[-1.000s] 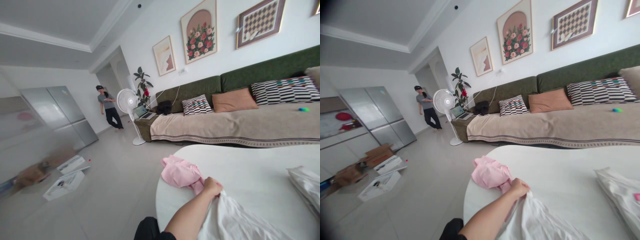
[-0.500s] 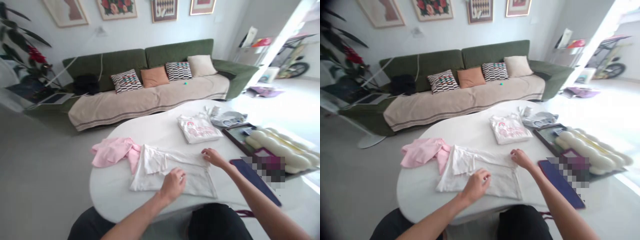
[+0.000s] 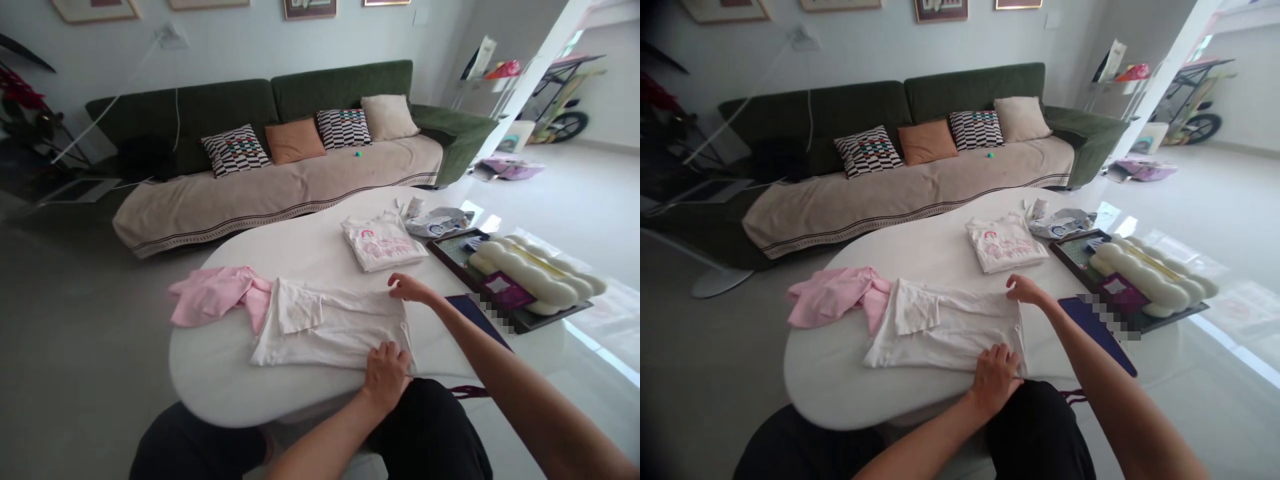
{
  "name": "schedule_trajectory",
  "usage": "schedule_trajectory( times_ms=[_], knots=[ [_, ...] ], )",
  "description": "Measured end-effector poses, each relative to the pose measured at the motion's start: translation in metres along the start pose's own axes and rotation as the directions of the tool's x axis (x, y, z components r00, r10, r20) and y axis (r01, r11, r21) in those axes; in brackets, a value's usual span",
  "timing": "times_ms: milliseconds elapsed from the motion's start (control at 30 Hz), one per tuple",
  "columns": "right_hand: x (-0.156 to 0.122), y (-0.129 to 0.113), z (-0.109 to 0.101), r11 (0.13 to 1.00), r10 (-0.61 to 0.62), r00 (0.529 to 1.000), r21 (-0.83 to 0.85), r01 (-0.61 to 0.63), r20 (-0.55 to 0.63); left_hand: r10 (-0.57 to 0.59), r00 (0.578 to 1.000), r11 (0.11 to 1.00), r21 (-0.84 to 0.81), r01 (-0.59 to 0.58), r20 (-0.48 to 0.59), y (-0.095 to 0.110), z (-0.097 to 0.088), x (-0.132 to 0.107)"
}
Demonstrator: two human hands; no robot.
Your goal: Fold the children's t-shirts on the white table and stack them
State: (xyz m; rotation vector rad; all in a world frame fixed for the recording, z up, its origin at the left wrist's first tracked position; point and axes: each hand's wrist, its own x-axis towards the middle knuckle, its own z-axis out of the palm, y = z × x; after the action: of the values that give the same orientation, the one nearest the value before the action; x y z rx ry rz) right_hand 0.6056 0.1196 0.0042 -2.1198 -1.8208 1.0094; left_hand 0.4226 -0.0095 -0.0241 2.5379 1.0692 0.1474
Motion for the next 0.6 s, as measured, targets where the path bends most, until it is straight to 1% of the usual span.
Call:
schedule_trajectory(
  times_ms=[100,167,200,267,300,333,367,433,500,533,567,600],
  knots=[
    [-0.002,-0.028,-0.007,0.998,-0.019,0.994,0.066,0.012,0.108,0.01,1.0,0.999,-0.044,-0.009,0.012,0.0,0.005,0.001],
    [-0.003,-0.05,-0.012,0.992,-0.028,0.974,0.126,0.0,0.224,-0.001,1.0,0.992,-0.127,-0.002,-0.025,-0.002,0.001,-0.001],
    [-0.004,-0.061,-0.014,0.989,-0.026,0.961,0.148,-0.015,0.274,-0.024,0.998,0.98,-0.197,0.011,-0.062,-0.004,-0.003,-0.005],
    [-0.004,-0.084,-0.019,0.984,-0.016,0.945,0.174,-0.044,0.327,-0.128,0.979,0.919,-0.391,0.057,-0.158,-0.012,-0.019,-0.018],
    [-0.003,-0.097,-0.02,0.98,-0.022,0.942,0.193,-0.046,0.336,-0.21,0.957,0.858,-0.508,0.081,-0.2,-0.019,-0.029,-0.028],
    [-0.001,-0.111,-0.021,0.973,-0.045,0.94,0.226,-0.034,0.337,-0.303,0.925,0.773,-0.627,0.097,-0.229,-0.028,-0.04,-0.039],
    [0.002,-0.126,-0.02,0.962,-0.088,0.937,0.273,-0.008,0.337,-0.403,0.884,0.666,-0.739,0.103,-0.239,-0.038,-0.05,-0.052],
    [0.012,-0.162,-0.011,0.927,-0.21,0.915,0.366,0.075,0.344,-0.588,0.781,0.416,-0.907,0.072,-0.208,-0.063,-0.067,-0.079],
    [0.026,-0.203,0.01,0.913,-0.322,0.887,0.358,0.197,0.332,-0.726,0.677,0.177,-0.984,0.013,-0.121,-0.089,-0.075,-0.105],
    [0.034,-0.223,0.024,0.915,-0.357,0.878,0.308,0.26,0.319,-0.779,0.624,0.079,-0.997,-0.009,-0.067,-0.103,-0.075,-0.116],
    [0.042,-0.242,0.04,0.923,-0.369,0.881,0.225,0.311,0.298,-0.82,0.573,-0.002,-1.0,-0.024,-0.012,-0.116,-0.073,-0.126],
    [0.049,-0.259,0.057,0.925,-0.375,0.882,0.178,0.336,0.285,-0.85,0.525,-0.066,-0.997,-0.036,0.037,-0.128,-0.07,-0.135]
  ],
)
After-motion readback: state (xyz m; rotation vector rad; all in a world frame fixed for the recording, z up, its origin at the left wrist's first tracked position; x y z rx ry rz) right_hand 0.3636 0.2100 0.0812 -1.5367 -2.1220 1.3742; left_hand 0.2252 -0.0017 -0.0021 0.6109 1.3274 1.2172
